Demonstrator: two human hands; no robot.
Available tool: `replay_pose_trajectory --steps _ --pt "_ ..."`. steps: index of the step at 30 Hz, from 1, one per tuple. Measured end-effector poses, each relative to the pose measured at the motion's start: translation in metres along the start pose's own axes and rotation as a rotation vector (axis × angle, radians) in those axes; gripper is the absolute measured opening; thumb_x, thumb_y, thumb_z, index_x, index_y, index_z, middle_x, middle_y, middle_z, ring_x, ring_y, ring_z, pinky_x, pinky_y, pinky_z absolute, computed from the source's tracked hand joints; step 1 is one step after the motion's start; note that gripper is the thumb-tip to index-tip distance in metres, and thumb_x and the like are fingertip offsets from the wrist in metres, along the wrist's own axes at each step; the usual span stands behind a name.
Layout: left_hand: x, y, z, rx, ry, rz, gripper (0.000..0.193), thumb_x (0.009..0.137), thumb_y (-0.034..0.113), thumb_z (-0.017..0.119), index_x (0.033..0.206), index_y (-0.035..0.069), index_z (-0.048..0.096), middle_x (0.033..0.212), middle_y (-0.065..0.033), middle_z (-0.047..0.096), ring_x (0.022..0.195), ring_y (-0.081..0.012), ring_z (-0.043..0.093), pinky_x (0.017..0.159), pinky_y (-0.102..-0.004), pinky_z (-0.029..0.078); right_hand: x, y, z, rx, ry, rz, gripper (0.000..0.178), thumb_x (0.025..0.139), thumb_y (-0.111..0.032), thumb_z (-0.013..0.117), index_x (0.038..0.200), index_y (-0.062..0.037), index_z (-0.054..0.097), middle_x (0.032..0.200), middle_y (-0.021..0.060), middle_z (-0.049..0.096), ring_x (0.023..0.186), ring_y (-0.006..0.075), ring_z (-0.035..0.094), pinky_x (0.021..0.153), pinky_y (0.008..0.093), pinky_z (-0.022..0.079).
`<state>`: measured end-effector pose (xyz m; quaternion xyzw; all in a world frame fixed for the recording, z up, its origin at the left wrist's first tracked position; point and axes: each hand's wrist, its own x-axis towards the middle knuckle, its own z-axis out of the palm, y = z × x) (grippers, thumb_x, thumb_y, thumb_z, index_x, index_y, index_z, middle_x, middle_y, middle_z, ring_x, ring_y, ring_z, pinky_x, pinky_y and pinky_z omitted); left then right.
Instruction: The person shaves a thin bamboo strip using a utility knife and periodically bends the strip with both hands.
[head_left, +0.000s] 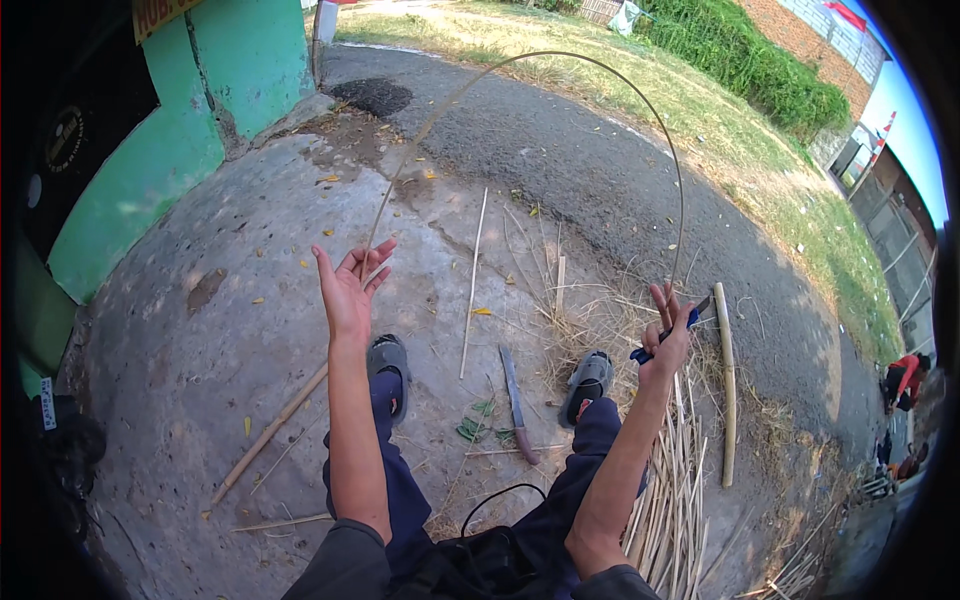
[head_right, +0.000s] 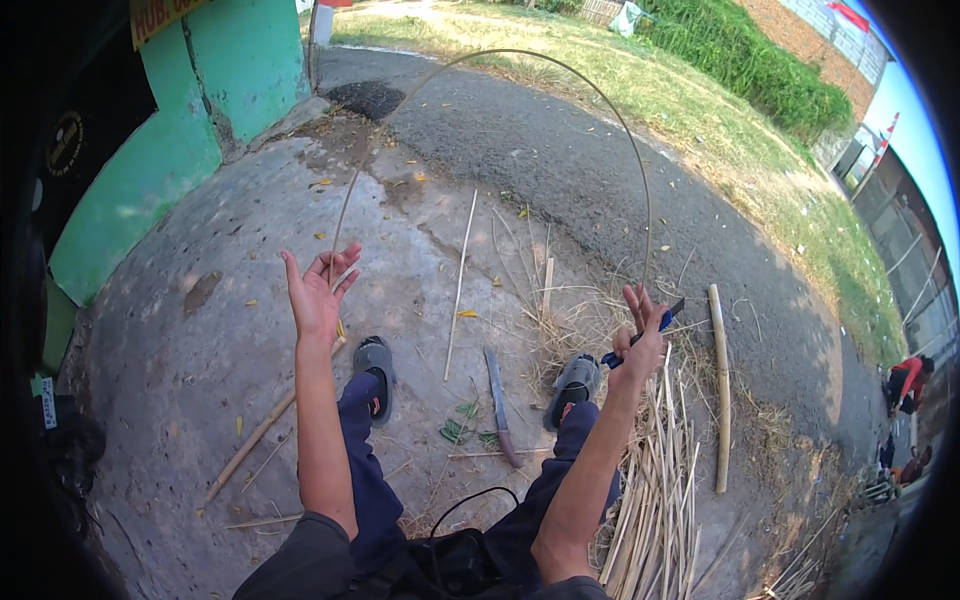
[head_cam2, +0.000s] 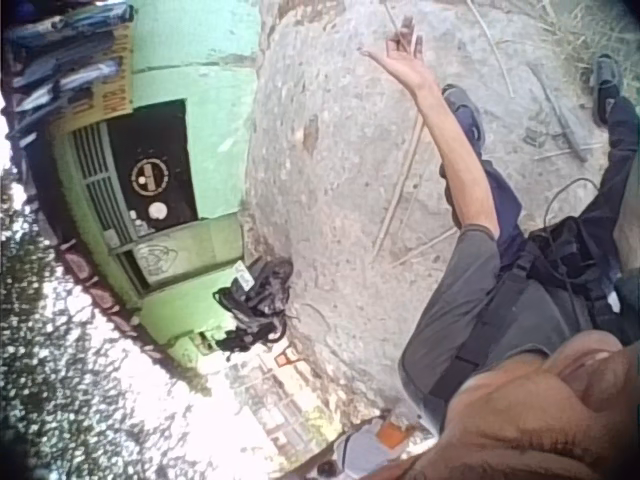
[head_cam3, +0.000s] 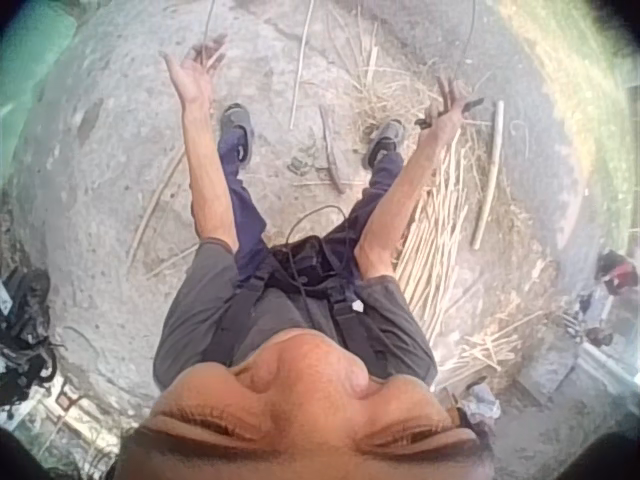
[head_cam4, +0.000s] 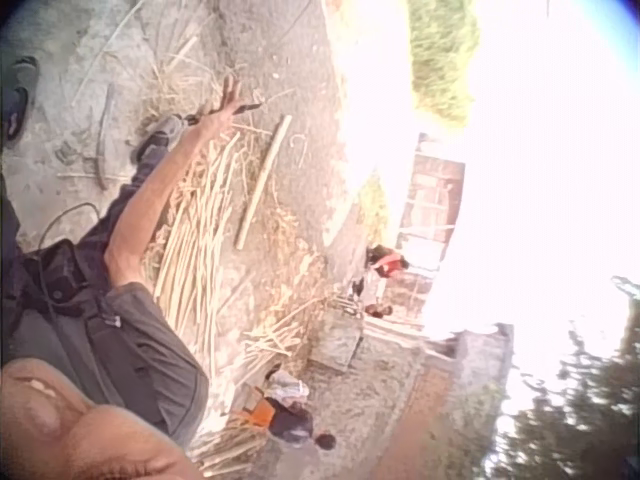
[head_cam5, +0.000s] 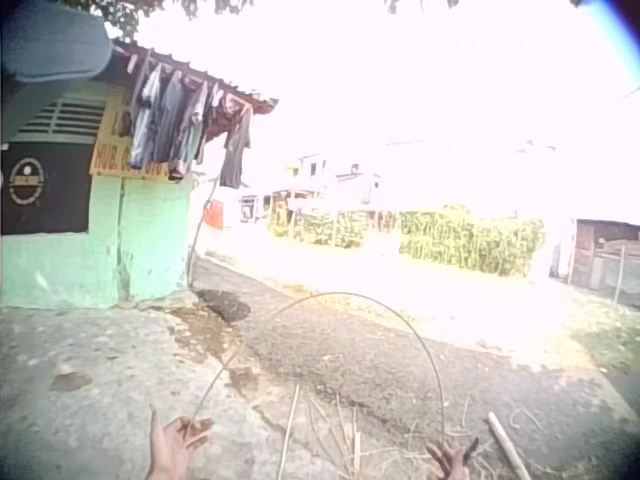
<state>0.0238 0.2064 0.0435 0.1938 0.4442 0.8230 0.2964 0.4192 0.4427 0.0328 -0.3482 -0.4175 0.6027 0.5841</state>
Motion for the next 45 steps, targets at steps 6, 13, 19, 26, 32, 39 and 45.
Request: replay_pose_trajectory --steps 6,13,19,26,32,39,45 --pt "0.0002 -0.0031 0.0065 0.012 0.005 -0.014 0.081 0.103 0.08 0.024 0.094 0.009 0.061 0.132 -0.0204 0.071 0.132 -0.0265 0.06 0.115 -0.0437 0.038 0.0012 -0.0017 -0.0009 -0.048 0.007 0.015 0.068 0.113 -0.058 0.039 0.147 -0.0026 0.06 0.138 0.0133 0.071 0.046 0.002 0.026 0.043 0.0215 0.021" --pt "0.0023 -0.0027 0.0035 0.052 0.016 0.013 0.077 0.104 0.08 0.025 0.094 0.011 0.06 0.13 -0.0198 0.073 0.129 -0.0252 0.062 0.113 -0.0423 0.04 0.0043 -0.0028 -0.0039 -0.031 0.012 0.019 0.067 0.113 -0.057 0.041 0.149 -0.0036 0.059 0.137 0.0133 0.071 0.046 0.0016 0.026 0.043 0.0214 0.021" --pt "0.0035 -0.0022 0.001 0.064 0.021 0.011 0.076 0.104 0.08 0.026 0.095 0.012 0.06 0.13 -0.019 0.073 0.128 -0.0237 0.062 0.113 -0.0416 0.04 0.0047 0.0011 -0.0001 -0.048 0.022 0.03 0.066 0.112 -0.056 0.042 0.15 -0.0052 0.058 0.135 0.0123 0.072 0.046 0.0014 0.026 0.043 0.0212 0.021" --pt "0.0007 -0.002 0.0031 0.077 0.033 0.017 0.077 0.104 0.079 0.025 0.094 0.011 0.06 0.129 -0.019 0.073 0.128 -0.0237 0.062 0.112 -0.0423 0.041 0.0027 -0.0011 0.0018 -0.065 0.042 0.025 0.064 0.112 -0.056 0.043 0.15 -0.0057 0.058 0.134 0.0123 0.073 0.046 0.0011 0.025 0.043 0.0213 0.02" --pt "0.0023 -0.0018 0.0009 0.068 0.028 0.017 0.077 0.104 0.078 0.025 0.093 0.012 0.061 0.129 -0.0187 0.073 0.128 -0.0235 0.062 0.113 -0.0428 0.04 0.005 0.0012 -0.0027 -0.056 0.02 0.028 0.063 0.112 -0.055 0.043 0.15 -0.006 0.058 0.133 0.0136 0.073 0.046 0.0012 0.026 0.043 0.0214 0.02" --pt "0.0003 0.0009 0.0043 0.079 0.038 0.011 0.074 0.105 0.077 0.028 0.091 0.012 0.061 0.128 -0.0181 0.074 0.124 -0.0235 0.063 0.112 -0.0416 0.041 0.0069 0.0031 -0.0021 -0.043 0.034 0.033 0.06 0.113 -0.053 0.045 0.149 -0.0074 0.059 0.133 0.0137 0.073 0.046 0.0013 0.026 0.043 0.0214 0.021" --pt "-0.001 -0.0011 0.0046 0.087 0.048 0.006 0.072 0.105 0.077 0.03 0.088 0.014 0.059 0.123 -0.0176 0.075 0.119 -0.0221 0.064 0.108 -0.0406 0.045 0.0042 0.0045 -0.0029 -0.08 0.029 0.015 0.058 0.112 -0.051 0.047 0.149 -0.008 0.06 0.13 0.013 0.074 0.044 0.0009 0.026 0.042 0.021 0.022"
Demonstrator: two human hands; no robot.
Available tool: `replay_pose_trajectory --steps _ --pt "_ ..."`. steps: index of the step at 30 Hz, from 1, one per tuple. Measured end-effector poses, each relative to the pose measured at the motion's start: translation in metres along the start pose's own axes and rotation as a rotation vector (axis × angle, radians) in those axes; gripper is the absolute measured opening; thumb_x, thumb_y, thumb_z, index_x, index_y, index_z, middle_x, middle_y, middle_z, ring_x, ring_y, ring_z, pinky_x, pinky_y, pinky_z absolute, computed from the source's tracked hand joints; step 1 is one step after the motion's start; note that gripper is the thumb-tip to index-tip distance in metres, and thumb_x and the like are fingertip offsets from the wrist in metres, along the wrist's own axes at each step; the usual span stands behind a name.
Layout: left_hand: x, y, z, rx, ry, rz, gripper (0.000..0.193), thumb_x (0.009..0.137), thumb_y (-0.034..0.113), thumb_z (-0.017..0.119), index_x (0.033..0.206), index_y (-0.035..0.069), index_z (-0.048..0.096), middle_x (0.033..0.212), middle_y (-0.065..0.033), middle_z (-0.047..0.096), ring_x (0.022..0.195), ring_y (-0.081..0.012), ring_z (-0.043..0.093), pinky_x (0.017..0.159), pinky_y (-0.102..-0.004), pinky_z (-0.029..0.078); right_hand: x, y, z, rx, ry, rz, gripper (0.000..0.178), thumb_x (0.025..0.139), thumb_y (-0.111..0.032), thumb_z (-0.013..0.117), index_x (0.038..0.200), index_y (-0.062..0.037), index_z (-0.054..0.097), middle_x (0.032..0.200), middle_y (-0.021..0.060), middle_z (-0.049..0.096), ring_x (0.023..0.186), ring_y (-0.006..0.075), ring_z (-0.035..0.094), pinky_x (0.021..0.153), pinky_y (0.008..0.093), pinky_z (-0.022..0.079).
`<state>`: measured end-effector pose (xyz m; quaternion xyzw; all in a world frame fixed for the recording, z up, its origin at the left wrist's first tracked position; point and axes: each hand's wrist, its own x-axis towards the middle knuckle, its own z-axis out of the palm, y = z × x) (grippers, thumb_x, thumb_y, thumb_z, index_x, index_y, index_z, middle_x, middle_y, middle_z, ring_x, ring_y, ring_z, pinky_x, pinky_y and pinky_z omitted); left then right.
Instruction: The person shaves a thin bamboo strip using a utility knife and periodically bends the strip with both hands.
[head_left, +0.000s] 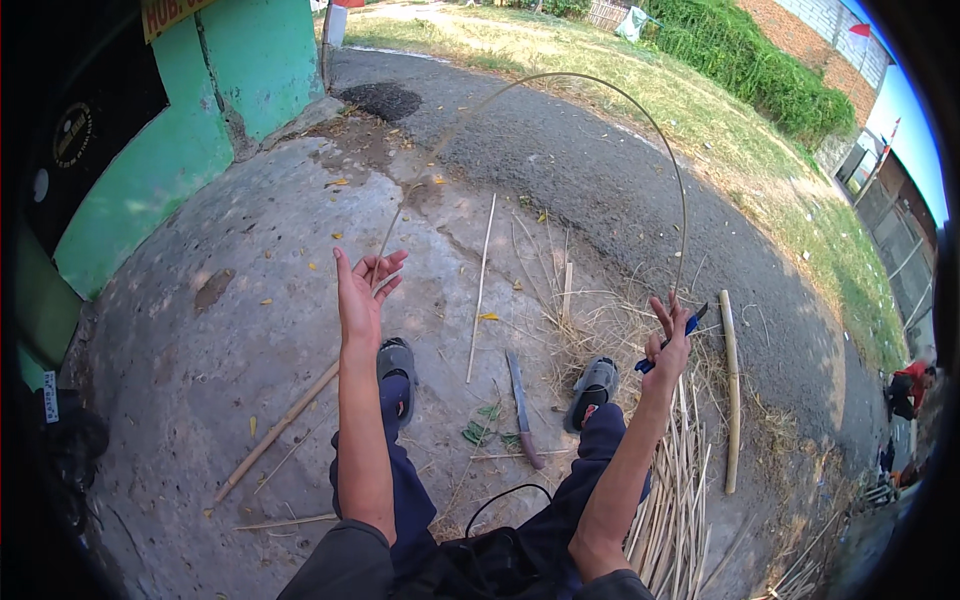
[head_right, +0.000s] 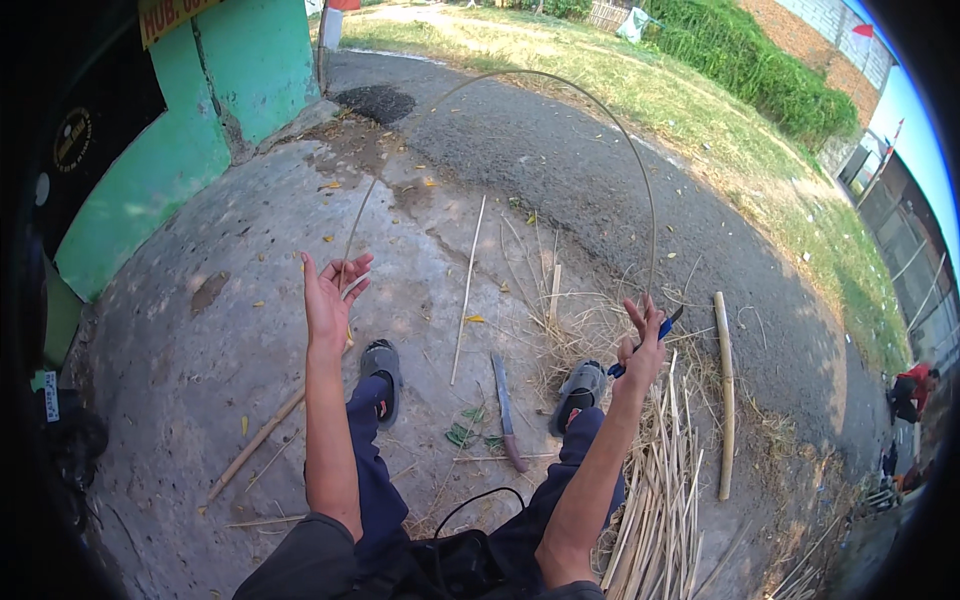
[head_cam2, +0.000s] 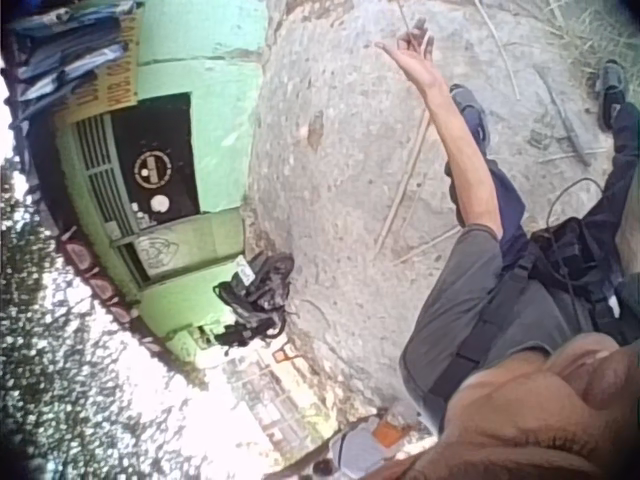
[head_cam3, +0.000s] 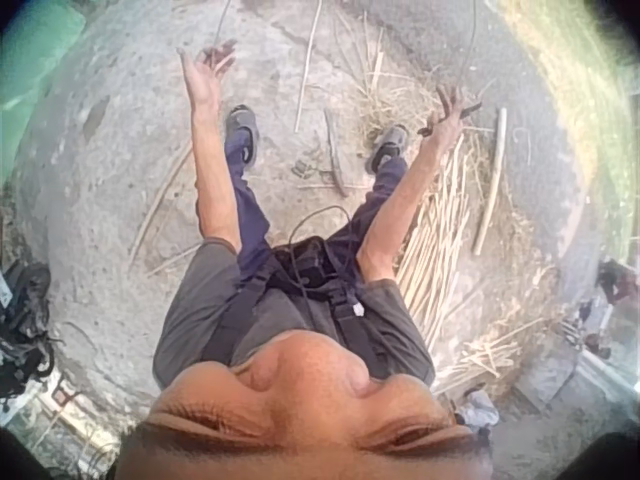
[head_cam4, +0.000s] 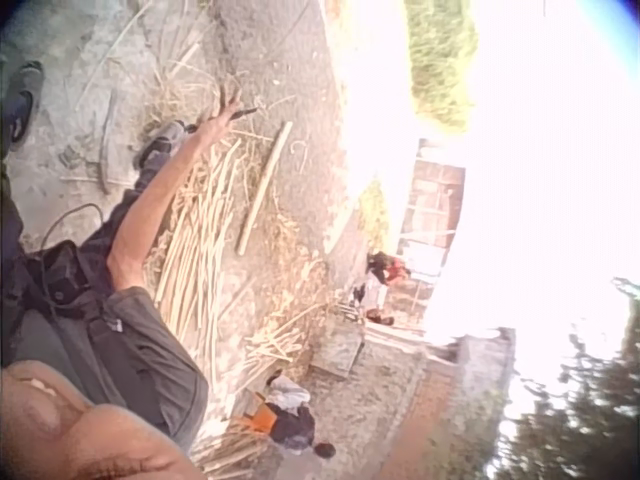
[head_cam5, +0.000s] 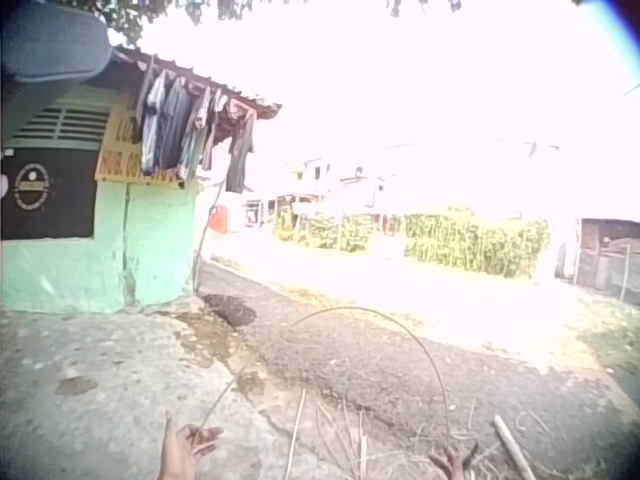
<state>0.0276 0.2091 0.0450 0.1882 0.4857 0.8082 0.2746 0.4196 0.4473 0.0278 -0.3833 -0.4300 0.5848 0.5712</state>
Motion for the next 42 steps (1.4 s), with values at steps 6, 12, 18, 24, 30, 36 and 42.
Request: replay_pose_trajectory --steps 6,12,18,24,30,36,42 --pt "-0.002 0.002 0.005 0.024 0.022 -0.012 0.066 0.107 0.072 0.033 0.086 0.015 0.057 0.116 -0.0185 0.077 0.108 -0.0208 0.068 0.103 -0.0379 0.049 0.0 0.002 0.003 0.013 0.026 -0.001 0.054 0.112 -0.05 0.049 0.148 -0.0116 0.062 0.128 0.0121 0.075 0.045 0.0 0.028 0.042 0.0199 0.021" --pt "-0.004 0.002 0.005 0.037 0.017 -0.02 0.062 0.109 0.069 0.035 0.085 0.016 0.056 0.112 -0.0184 0.078 0.105 -0.0202 0.07 0.1 -0.0366 0.051 -0.001 0.007 0.007 -0.004 0.017 0.024 0.051 0.112 -0.047 0.051 0.149 -0.0123 0.061 0.127 0.012 0.075 0.045 0.0005 0.028 0.042 0.02 0.023" --pt "-0.004 0.003 0.003 0.045 0.023 -0.011 0.058 0.109 0.067 0.04 0.086 0.016 0.056 0.111 -0.0179 0.078 0.1 -0.0191 0.07 0.097 -0.0348 0.052 0.005 0.012 0.006 0.009 0.018 0.017 0.05 0.112 -0.044 0.053 0.15 -0.0122 0.06 0.126 0.0119 0.076 0.045 0.0003 0.028 0.042 0.02 0.023" --pt "-0.006 0.005 -0.001 0.248 0.078 0.022 0.049 0.106 0.056 0.058 0.084 0.012 0.06 0.098 -0.0112 0.078 0.091 -0.0156 0.069 0.09 -0.0327 0.052 0.013 0.019 -0.001 -0.006 0.148 -0.075 0.036 0.111 -0.034 0.059 0.133 -0.0078 0.068 0.118 0.0123 0.077 0.046 0.0 0.033 0.043 0.0201 0.024" --pt "-0.027 0.053 -0.061 0.754 0.208 0.288 0.037 0.104 0.035 0.072 0.084 0.005 0.067 0.083 -0.0036 0.071 0.083 -0.0093 0.063 0.083 -0.0285 0.05 0.057 -0.047 -0.122 -0.369 0.32 -0.487 0.03 0.109 -0.033 0.064 0.114 -0.0035 0.069 0.101 0.0047 0.076 0.076 0.0072 0.056 0.074 0.0258 0.044" --pt "-0.087 0.128 -0.069 1.391 0.274 0.537 0.038 0.085 0.043 0.087 0.083 0.008 0.074 0.09 -0.001 0.074 0.1 -0.0192 0.066 0.111 -0.0459 0.033 0.025 -0.186 -0.281 -1.051 0.041 -0.486 0.028 0.108 -0.035 0.066 0.107 -0.0073 0.073 0.094 -0.004 0.072 0.065 -0.0002 0.037 0.061 0.0236 0.032" --pt "-0.149 0.158 -0.033 1.421 -0.008 0.468 0.036 0.079 0.043 0.089 0.079 0.01 0.073 0.105 0.001 0.076 0.116 -0.0207 0.065 0.122 -0.0504 0.016 -0.021 -0.255 -0.334 -0.989 0.009 -0.306 0.026 0.109 -0.037 0.064 0.105 -0.0112 0.069 0.077 -0.0097 0.057 0.055 -0.0014 0.03 0.051 0.0222 0.019"
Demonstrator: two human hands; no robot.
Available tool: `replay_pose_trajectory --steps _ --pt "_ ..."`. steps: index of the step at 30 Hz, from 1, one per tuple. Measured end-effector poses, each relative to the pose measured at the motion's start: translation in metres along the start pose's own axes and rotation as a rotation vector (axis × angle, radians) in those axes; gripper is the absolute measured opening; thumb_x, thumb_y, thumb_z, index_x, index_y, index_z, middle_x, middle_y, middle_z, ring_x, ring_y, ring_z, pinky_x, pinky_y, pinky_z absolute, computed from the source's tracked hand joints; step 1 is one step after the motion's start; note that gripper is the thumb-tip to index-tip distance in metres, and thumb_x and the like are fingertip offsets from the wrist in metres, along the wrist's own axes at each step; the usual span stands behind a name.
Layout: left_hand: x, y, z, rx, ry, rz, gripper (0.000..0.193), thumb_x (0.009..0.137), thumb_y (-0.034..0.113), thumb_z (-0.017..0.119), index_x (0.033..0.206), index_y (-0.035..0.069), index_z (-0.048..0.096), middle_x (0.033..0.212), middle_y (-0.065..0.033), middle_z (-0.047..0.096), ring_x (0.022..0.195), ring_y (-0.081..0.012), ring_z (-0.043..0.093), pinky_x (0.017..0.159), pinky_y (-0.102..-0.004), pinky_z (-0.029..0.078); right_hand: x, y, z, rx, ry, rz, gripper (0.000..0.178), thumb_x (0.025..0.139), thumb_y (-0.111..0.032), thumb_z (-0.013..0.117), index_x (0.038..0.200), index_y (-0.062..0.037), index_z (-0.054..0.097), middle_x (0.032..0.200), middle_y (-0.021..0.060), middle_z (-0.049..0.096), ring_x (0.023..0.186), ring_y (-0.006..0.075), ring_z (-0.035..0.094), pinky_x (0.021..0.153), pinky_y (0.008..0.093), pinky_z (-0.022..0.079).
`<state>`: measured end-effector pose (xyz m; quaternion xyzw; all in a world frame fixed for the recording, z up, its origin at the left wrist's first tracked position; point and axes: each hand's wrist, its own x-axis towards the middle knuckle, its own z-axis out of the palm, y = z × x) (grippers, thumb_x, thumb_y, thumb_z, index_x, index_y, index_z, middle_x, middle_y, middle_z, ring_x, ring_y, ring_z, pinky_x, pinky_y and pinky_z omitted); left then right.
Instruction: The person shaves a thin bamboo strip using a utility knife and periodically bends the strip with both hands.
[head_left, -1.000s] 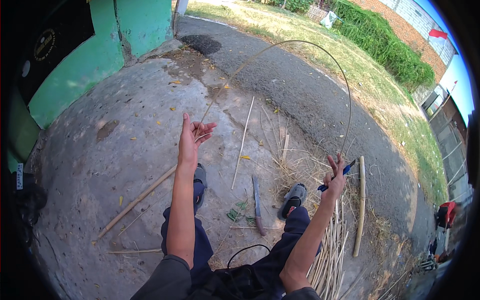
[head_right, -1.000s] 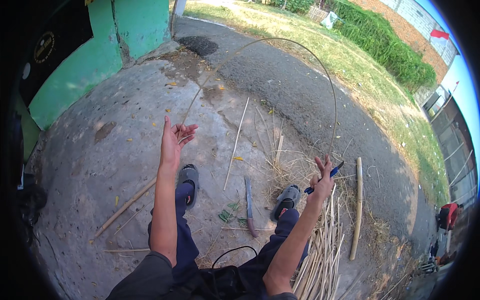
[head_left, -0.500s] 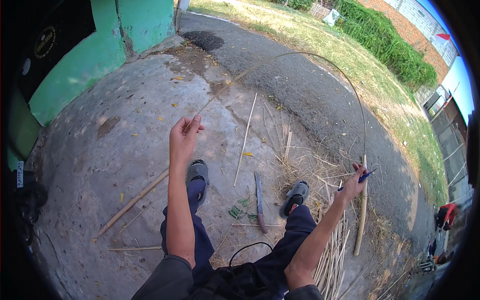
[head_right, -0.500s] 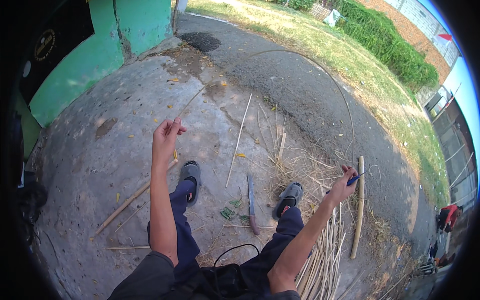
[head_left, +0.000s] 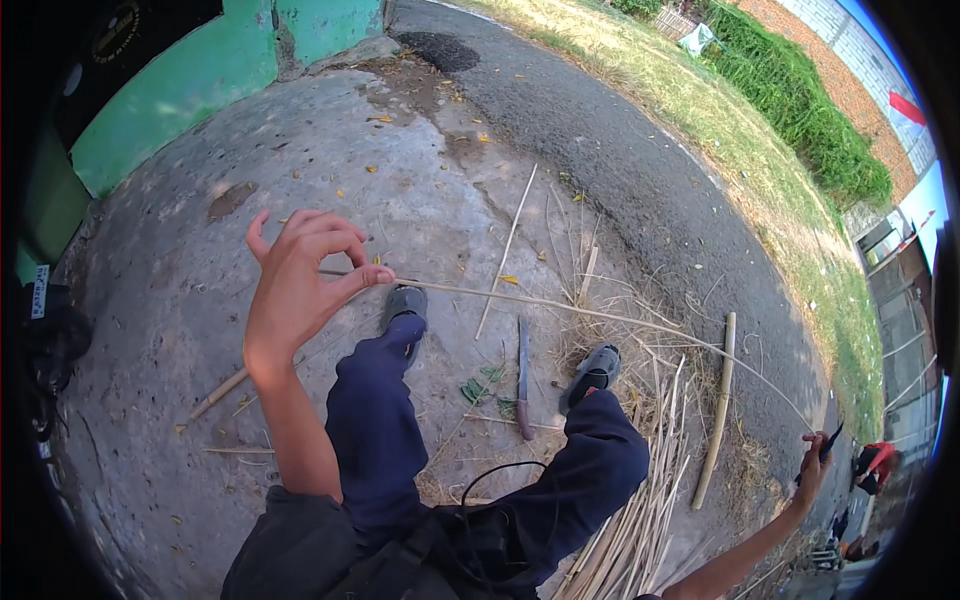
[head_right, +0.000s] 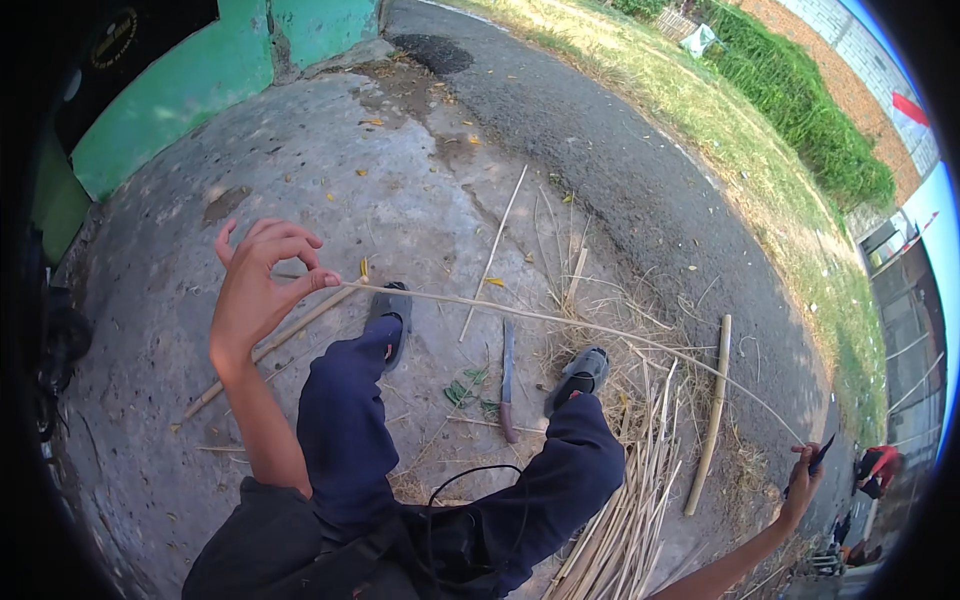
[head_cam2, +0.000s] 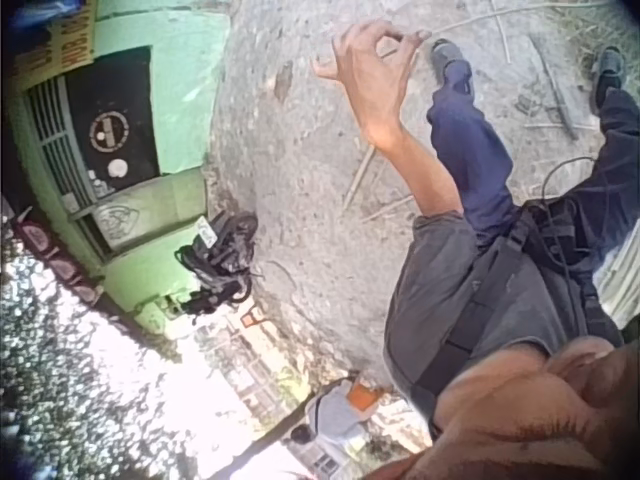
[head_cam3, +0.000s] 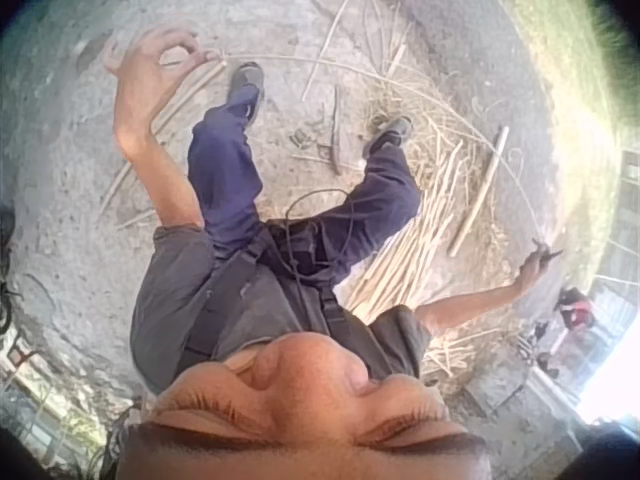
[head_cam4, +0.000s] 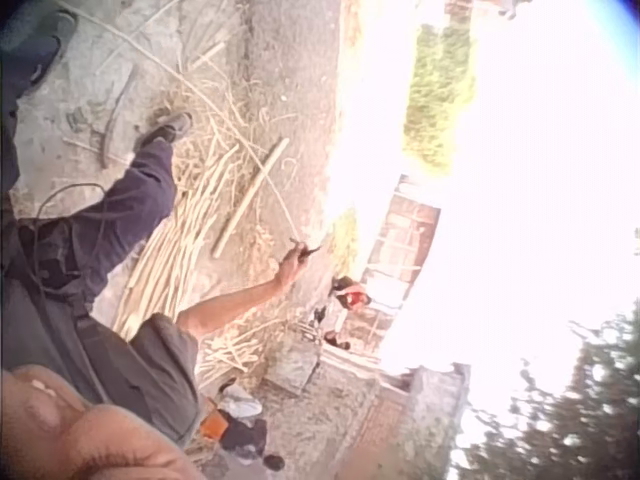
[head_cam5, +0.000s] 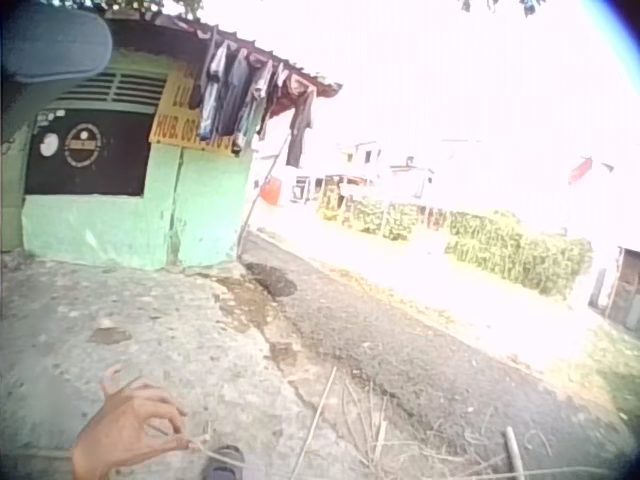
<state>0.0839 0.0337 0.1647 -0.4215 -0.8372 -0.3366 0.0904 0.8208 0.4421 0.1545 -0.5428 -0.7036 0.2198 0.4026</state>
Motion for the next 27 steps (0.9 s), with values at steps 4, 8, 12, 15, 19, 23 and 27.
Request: replay_pose_trajectory --steps 4,8,12,15,19,23,27 --pt "-0.037 0.039 -0.009 -0.008 -0.173 0.067 0.045 0.077 0.047 0.088 0.09 0.01 0.067 0.094 -0.0016 0.07 0.11 -0.0231 0.065 0.121 -0.0568 0.018 -0.003 -0.001 -0.022 0.034 0.005 -0.052 0.03 0.111 -0.04 0.06 0.101 -0.0123 0.068 0.064 -0.0113 0.038 0.053 -0.0004 0.024 0.05 0.0255 0.014" --pt "-0.052 0.065 0.018 -0.102 -0.167 0.187 0.048 0.084 0.045 0.085 0.106 0.011 0.06 0.092 -0.0033 0.067 0.105 -0.0261 0.066 0.118 -0.0557 0.026 -0.008 -0.006 -0.027 -0.041 -0.002 -0.045 0.033 0.111 -0.041 0.059 0.097 -0.0124 0.067 0.063 -0.0116 0.034 0.054 -0.0007 0.024 0.05 0.0255 0.014" --pt "-0.051 0.069 0.02 -0.284 -0.378 0.109 0.034 0.09 0.031 0.081 0.108 0.008 0.064 0.095 -0.0049 0.069 0.097 -0.0291 0.07 0.104 -0.0454 0.045 0.0 0.013 -0.039 -0.05 -0.038 -0.009 0.033 0.111 -0.041 0.059 0.103 -0.0115 0.07 0.068 -0.0102 0.046 0.054 -0.0007 0.027 0.051 0.0253 0.016" --pt "-0.05 0.056 0.036 -0.303 -0.419 0.262 0.018 0.096 0.011 0.069 0.112 0.004 0.071 0.091 -0.0159 0.072 0.081 -0.0352 0.069 0.071 -0.0423 0.052 0.025 0.022 -0.033 -0.088 0.07 -0.05 0.035 0.11 -0.043 0.061 0.113 -0.0099 0.071 0.081 -0.0056 0.061 0.058 0.0011 0.036 0.054 0.0236 0.023" --pt "-0.028 0.062 0.066 -0.38 -0.435 0.234 0.017 0.098 0.012 0.068 0.111 0.002 0.071 0.088 -0.017 0.072 0.08 -0.0367 0.069 0.071 -0.0438 0.052 0.006 -0.078 0.048 -0.362 0.631 -0.308 0.038 0.108 -0.042 0.063 0.124 -0.0083 0.068 0.091 -0.0006 0.066 0.068 0.0044 0.043 0.063 0.0229 0.031" --pt "-0.028 0.087 0.112 -0.567 -0.282 0.19 0.016 0.102 0.011 0.063 0.113 0.003 0.071 0.08 -0.0171 0.069 0.068 -0.0328 0.065 0.065 -0.0392 0.048 -0.038 -0.177 0.156 0.106 0.306 -0.141 0.036 0.107 -0.041 0.063 0.118 -0.0074 0.065 0.081 -0.0037 0.053 0.072 0.0056 0.043 0.066 0.0228 0.034" --pt "-0.024 0.104 0.13 -0.746 -0.474 0.0 0.016 0.106 0.011 0.059 0.113 0.004 0.072 0.068 -0.01 0.058 0.056 -0.0148 0.049 0.057 -0.0324 0.039 -0.092 -0.254 0.294 0.281 -0.258 -0.232 0.017 0.102 -0.02 0.07 0.106 -0.0057 0.063 0.073 -0.0089 0.045 0.068 0.003 0.039 0.061 0.0223 0.03"
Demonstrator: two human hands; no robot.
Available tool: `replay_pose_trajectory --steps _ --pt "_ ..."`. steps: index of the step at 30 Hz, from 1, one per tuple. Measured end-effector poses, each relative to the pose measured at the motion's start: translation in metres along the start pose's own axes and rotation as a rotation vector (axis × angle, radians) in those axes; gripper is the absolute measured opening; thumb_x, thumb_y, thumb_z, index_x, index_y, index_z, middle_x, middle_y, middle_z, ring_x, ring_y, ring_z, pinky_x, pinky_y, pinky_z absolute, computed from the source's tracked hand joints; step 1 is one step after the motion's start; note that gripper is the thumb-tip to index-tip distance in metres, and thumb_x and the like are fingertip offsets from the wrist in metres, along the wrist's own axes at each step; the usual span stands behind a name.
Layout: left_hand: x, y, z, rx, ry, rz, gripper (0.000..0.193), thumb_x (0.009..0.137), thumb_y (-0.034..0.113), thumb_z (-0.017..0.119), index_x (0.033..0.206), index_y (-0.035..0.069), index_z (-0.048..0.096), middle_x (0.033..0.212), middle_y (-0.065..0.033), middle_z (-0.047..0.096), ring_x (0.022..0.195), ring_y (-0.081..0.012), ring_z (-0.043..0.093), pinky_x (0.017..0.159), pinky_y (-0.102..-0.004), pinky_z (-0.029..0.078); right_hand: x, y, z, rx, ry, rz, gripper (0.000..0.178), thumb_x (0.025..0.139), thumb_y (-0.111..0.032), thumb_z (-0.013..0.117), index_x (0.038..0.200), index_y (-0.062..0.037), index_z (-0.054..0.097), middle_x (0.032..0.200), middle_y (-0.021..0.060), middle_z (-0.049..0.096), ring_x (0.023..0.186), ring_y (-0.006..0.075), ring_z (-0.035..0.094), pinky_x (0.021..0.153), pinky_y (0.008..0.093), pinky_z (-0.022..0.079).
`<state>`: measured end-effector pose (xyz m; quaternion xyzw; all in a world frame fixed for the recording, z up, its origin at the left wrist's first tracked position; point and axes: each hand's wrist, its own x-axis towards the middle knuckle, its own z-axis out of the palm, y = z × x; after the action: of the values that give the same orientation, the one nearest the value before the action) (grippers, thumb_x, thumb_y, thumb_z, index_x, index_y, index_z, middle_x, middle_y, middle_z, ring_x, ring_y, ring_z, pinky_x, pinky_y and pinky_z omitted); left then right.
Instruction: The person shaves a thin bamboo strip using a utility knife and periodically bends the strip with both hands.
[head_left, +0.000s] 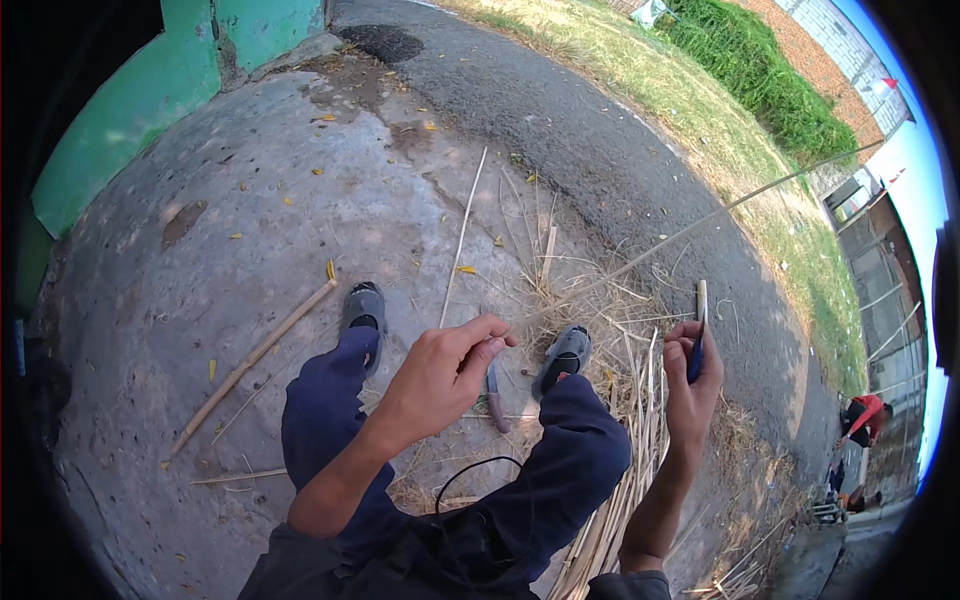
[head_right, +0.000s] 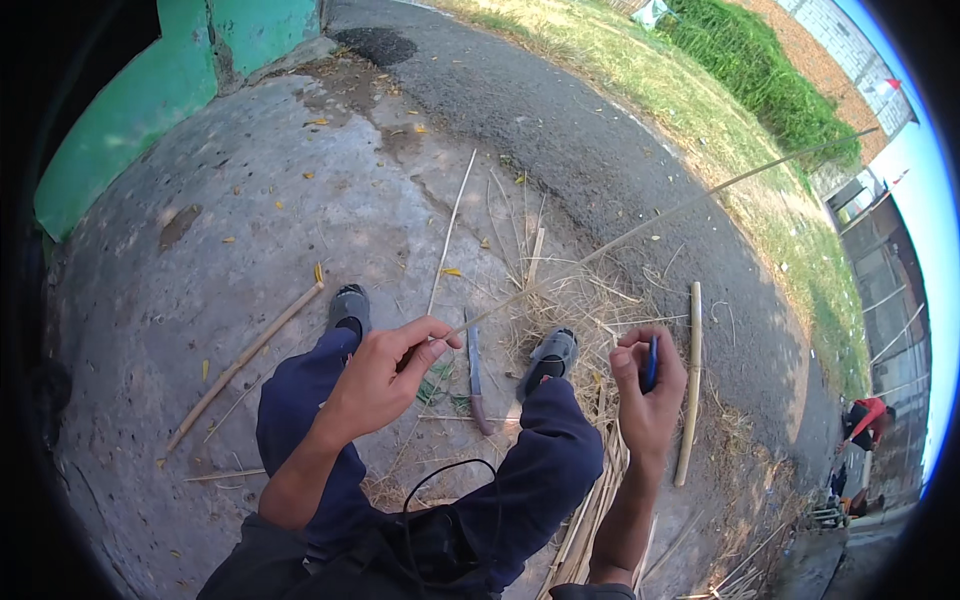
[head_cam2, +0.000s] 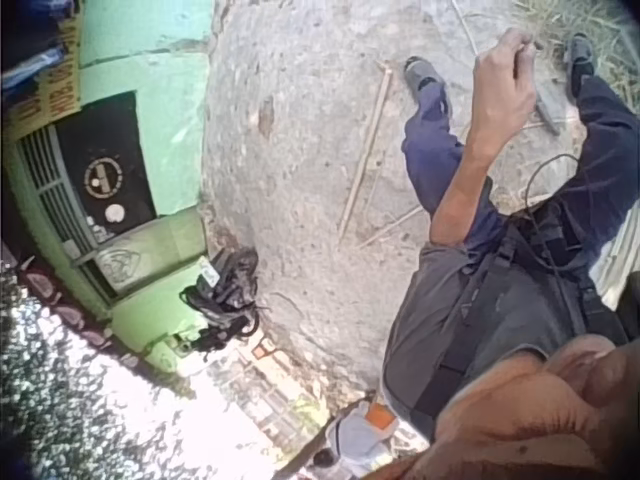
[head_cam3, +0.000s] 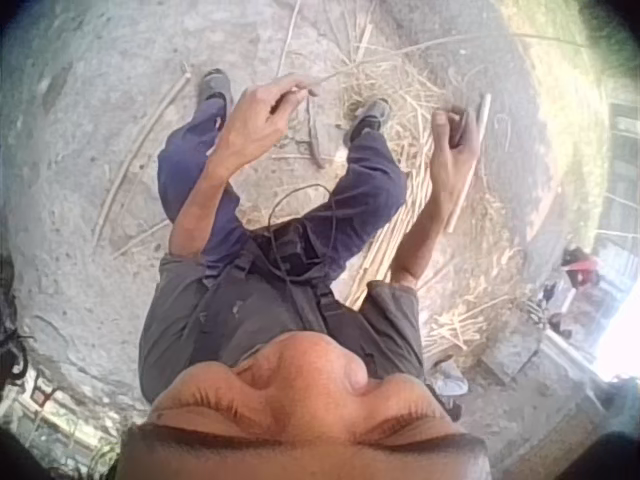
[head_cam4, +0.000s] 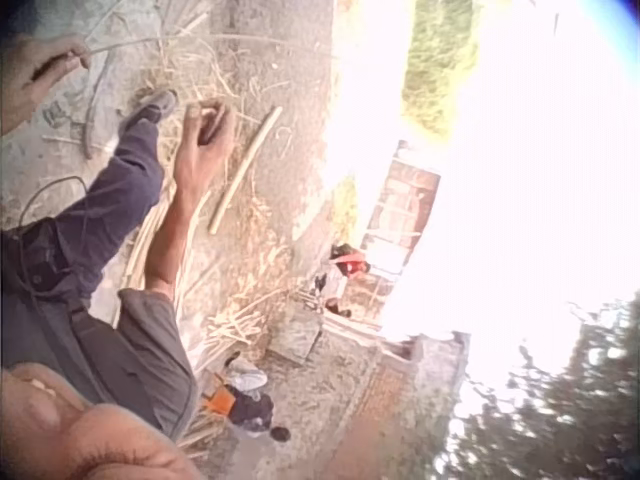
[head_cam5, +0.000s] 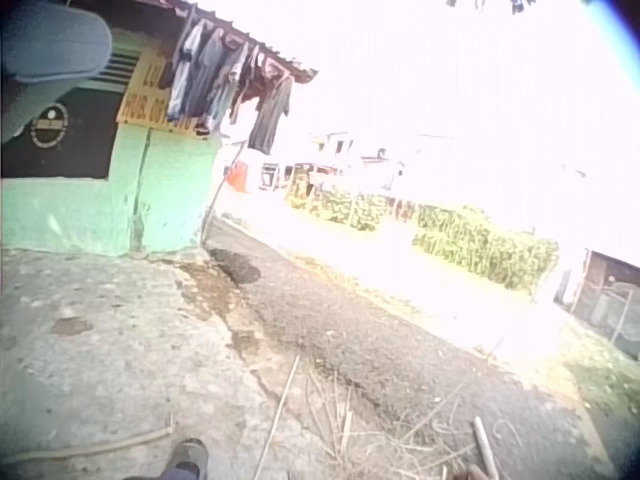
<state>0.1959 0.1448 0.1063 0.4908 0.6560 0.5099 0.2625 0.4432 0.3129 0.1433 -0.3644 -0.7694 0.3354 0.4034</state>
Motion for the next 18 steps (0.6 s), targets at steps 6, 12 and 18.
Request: replay_pose_trajectory --steps 6,12,18 --pt "0.025 -0.011 0.026 -0.176 -0.049 0.068 0.016 0.107 0.01 0.058 0.113 0.002 0.071 0.065 -0.0021 0.052 0.059 -0.0067 0.043 0.056 -0.029 0.036 0.024 0.004 0.086 0.43 -0.121 0.239 0.026 0.1 -0.018 0.075 0.118 0.0002 0.072 0.081 -0.0021 0.066 0.076 0.0065 0.062 0.07 0.0231 0.048" --pt "0.04 -0.033 0.035 -0.369 -0.107 -0.025 0.018 0.108 0.012 0.058 0.118 0.001 0.068 0.066 0.0 0.05 0.06 -0.0057 0.044 0.057 -0.0278 0.037 0.039 0.033 0.113 0.474 -0.22 0.265 0.019 0.103 -0.015 0.072 0.108 0.0037 0.074 0.094 0.0069 0.075 0.088 0.0126 0.072 0.075 0.0254 0.052" --pt "0.044 -0.042 0.03 -0.328 -0.183 -0.135 0.02 0.11 0.012 0.053 0.121 0.001 0.065 0.067 0.002 0.047 0.062 -0.0056 0.044 0.059 -0.0264 0.038 0.043 0.049 0.116 0.454 -0.365 0.306 0.027 0.103 -0.021 0.071 0.115 0.0036 0.072 0.085 0.0039 0.071 0.08 0.0104 0.069 0.072 0.0246 0.05"
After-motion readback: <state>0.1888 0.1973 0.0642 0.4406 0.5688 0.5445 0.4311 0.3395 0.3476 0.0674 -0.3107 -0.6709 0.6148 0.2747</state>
